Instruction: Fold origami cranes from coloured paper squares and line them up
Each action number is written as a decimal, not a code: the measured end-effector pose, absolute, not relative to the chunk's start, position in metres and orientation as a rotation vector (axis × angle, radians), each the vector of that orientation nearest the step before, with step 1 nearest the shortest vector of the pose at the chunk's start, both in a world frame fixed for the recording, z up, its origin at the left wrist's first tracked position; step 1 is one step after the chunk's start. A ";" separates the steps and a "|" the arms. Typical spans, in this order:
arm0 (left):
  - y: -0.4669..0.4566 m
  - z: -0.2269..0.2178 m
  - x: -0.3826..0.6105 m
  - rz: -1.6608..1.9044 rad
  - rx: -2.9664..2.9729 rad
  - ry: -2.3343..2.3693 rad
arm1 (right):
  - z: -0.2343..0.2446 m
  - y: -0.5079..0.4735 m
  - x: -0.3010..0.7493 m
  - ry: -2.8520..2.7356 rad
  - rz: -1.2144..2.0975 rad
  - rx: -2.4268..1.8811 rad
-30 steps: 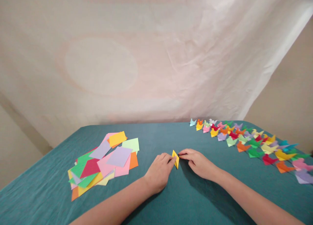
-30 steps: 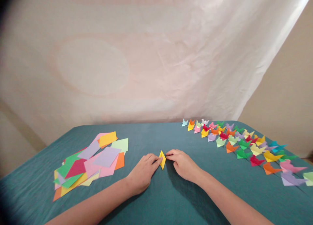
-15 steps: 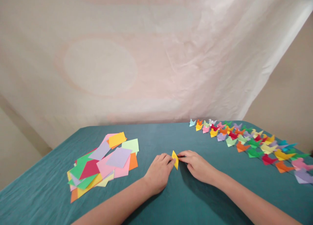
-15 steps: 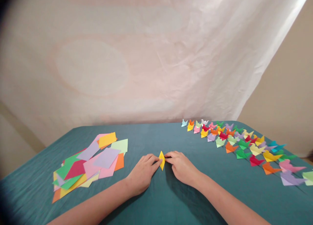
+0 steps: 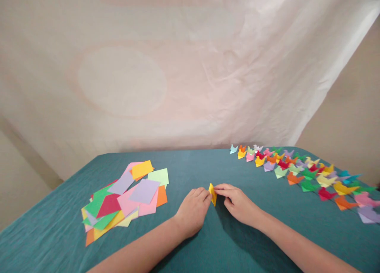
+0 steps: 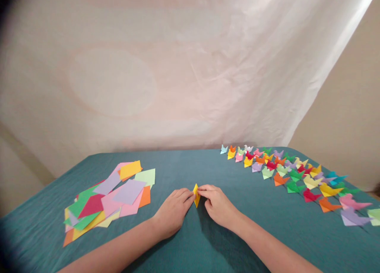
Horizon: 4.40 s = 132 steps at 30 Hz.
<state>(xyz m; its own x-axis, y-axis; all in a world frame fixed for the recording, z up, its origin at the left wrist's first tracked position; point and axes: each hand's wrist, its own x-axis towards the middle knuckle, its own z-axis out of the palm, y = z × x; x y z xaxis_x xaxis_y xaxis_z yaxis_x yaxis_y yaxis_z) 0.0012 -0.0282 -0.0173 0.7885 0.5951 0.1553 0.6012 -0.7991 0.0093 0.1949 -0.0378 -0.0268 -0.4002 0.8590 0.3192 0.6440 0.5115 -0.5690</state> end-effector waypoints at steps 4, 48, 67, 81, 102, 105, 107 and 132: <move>-0.029 -0.020 0.002 -0.228 -2.908 -0.956 | -0.035 -0.038 0.193 -2.166 0.364 -1.222; -0.016 -0.020 -0.019 -0.423 -2.997 -1.124 | -0.038 -0.046 0.189 -2.459 -0.020 -1.298; -0.014 -0.019 -0.018 -0.313 -2.894 -1.048 | -0.002 -0.045 0.217 -2.852 0.372 -1.159; -0.013 -0.010 -0.014 -0.272 -2.939 -1.004 | -0.005 -0.043 0.218 -2.782 0.439 -1.162; 0.010 -0.020 -0.015 -0.223 -2.928 -1.090 | -0.004 -0.042 0.216 -2.802 0.474 -1.226; 0.017 -0.020 -0.014 -0.219 -2.932 -1.093 | -0.006 -0.042 0.216 -2.796 0.474 -1.244; 0.023 -0.020 -0.013 -0.243 -2.914 -1.114 | -0.006 -0.042 0.216 -2.790 0.472 -1.244; 0.007 -0.031 0.009 -0.751 -2.912 -1.571 | -0.038 -0.032 0.198 -1.941 0.513 -1.327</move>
